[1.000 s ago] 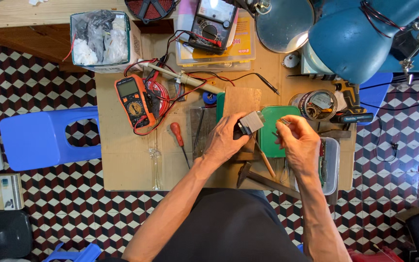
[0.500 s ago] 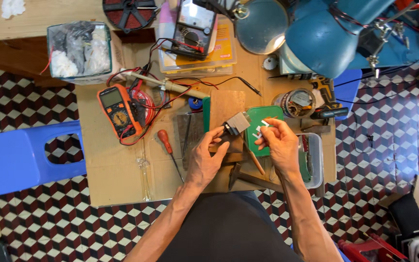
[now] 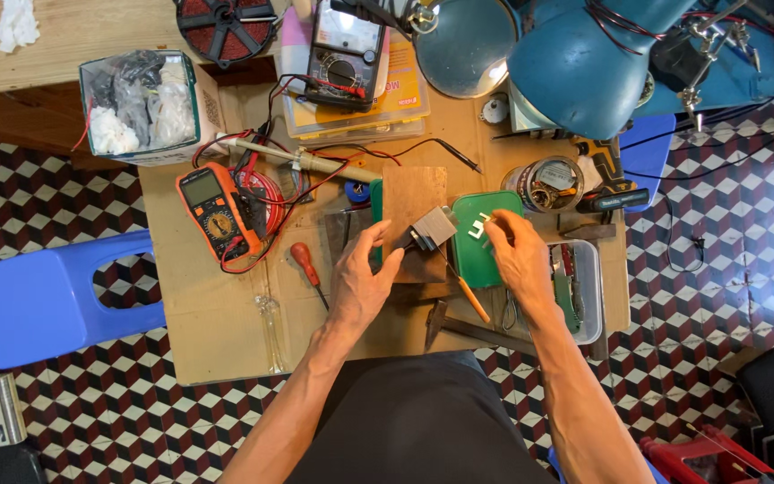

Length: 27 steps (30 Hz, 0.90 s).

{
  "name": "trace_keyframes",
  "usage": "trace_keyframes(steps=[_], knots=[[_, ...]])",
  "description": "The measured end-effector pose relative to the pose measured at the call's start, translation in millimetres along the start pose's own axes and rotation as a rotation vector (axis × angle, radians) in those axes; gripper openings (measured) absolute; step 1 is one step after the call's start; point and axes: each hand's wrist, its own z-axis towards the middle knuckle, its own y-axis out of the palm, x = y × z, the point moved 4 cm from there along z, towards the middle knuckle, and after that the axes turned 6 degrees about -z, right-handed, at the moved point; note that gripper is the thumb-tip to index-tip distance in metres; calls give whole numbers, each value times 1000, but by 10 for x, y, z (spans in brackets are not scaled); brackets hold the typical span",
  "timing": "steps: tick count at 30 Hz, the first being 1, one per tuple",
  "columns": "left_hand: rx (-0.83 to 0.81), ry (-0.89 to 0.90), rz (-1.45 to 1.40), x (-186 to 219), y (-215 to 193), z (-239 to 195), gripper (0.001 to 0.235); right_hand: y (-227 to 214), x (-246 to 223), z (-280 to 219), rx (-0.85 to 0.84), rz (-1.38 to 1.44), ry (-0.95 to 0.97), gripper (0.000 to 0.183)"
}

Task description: The person works on a small electrical component, likely a motor or switch, using a hammer, screwdriver, and pliers. They repeatedly tap, pry, and adjust parts of the component while it rests on a wooden block on a cluttered workbench.

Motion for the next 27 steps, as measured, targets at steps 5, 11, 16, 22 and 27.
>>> trace_keyframes(steps=[5, 11, 16, 22, 27], knots=[[-85, -27, -41, -32, 198, 138, 59, 4, -358, -440, -354, 214, 132, 39], [-104, 89, 80, -38, 342, 180, 59, 201, -469, -530, -370, 354, 99, 32], [-30, 186, 123, -28, 399, 174, 55, 280, -359, -556, -333, 422, 142, 32], [-17, 222, 184, 2, 403, 171, 54, 303, -345, -573, -293, 347, 154, 32], [-48, 229, 238, 91, 394, 193, 56, 323, -177, -642, -252, 409, 80, 31]])
